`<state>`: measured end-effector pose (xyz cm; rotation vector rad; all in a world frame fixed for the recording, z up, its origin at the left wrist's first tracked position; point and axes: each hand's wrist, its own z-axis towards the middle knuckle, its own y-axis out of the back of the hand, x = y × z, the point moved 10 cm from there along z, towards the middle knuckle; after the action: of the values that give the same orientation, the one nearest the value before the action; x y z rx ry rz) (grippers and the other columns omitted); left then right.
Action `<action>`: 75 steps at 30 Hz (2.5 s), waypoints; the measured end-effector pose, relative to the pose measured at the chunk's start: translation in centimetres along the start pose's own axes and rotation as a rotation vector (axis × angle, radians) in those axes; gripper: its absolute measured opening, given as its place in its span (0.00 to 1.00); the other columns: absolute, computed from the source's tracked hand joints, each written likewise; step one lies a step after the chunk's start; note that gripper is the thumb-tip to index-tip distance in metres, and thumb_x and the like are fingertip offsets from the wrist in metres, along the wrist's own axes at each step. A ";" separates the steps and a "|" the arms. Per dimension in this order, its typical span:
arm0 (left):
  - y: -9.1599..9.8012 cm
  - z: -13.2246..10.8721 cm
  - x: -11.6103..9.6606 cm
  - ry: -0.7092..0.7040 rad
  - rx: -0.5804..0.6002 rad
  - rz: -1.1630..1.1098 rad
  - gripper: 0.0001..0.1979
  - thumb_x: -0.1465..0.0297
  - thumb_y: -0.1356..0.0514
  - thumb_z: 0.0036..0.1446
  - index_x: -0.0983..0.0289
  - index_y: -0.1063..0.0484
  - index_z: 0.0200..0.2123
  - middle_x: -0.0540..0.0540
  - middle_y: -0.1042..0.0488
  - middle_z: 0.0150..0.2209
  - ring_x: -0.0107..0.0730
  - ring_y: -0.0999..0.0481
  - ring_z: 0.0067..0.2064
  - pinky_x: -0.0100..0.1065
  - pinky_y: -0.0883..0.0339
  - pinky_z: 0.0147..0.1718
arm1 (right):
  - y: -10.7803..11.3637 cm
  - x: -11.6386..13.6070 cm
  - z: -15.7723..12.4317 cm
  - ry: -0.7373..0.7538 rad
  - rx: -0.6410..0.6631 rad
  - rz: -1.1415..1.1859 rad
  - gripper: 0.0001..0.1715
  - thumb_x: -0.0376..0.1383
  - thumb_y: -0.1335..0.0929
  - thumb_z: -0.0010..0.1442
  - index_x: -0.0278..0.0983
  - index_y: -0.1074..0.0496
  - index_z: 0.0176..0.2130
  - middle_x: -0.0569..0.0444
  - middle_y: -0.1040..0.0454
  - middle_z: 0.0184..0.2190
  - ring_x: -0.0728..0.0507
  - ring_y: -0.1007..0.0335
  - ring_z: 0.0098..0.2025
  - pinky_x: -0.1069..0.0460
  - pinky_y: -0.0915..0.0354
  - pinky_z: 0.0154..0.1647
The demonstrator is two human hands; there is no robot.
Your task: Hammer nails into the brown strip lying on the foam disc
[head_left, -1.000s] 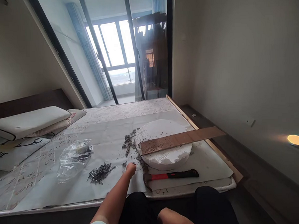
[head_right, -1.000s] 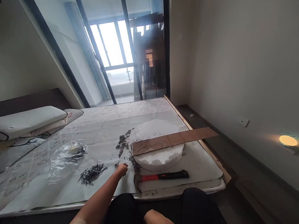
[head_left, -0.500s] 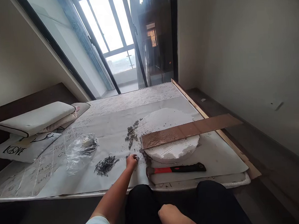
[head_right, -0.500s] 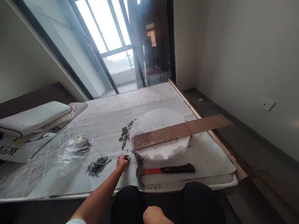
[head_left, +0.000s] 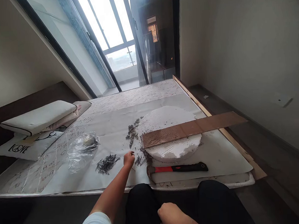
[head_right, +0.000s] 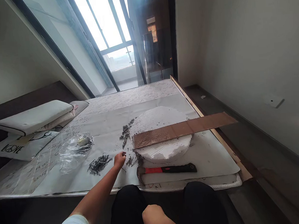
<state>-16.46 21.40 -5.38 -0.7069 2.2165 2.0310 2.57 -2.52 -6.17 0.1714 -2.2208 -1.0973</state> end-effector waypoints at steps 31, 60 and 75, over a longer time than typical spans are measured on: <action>9.3 -5.6 -11.7 -0.322 -0.071 -0.388 0.15 0.62 0.47 0.50 0.64 0.26 0.33 0.52 0.25 0.24 0.30 0.27 0.27 0.30 0.34 0.30 | 13.5 -15.8 -3.7 -0.336 -0.247 -0.259 0.17 0.27 0.31 0.51 0.29 0.30 0.43 0.43 0.29 0.44 0.38 0.34 0.47 0.44 0.36 0.45; 12.3 -3.9 -14.0 -0.281 -0.047 -1.083 0.20 0.55 0.35 0.36 0.68 0.26 0.24 0.51 0.31 0.18 0.24 0.34 0.21 0.28 0.37 0.22 | 14.3 -11.7 -3.6 -0.199 -0.239 -0.329 0.19 0.25 0.35 0.45 0.33 0.31 0.39 0.44 0.24 0.35 0.36 0.28 0.38 0.49 0.38 0.35; 3.9 1.5 -23.6 -0.499 -0.081 -0.562 0.16 0.59 0.44 0.49 0.64 0.27 0.20 0.54 0.26 0.23 0.31 0.30 0.26 0.29 0.42 0.25 | 16.1 -18.1 -14.6 -0.252 -0.393 0.803 0.31 0.61 0.36 0.44 0.39 0.29 0.36 0.51 0.30 0.28 0.39 0.33 0.35 0.50 0.37 0.36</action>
<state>2.82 29.92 6.05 -0.6420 1.4653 1.7638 28.14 4.98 3.43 -0.9828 -1.9122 -1.0754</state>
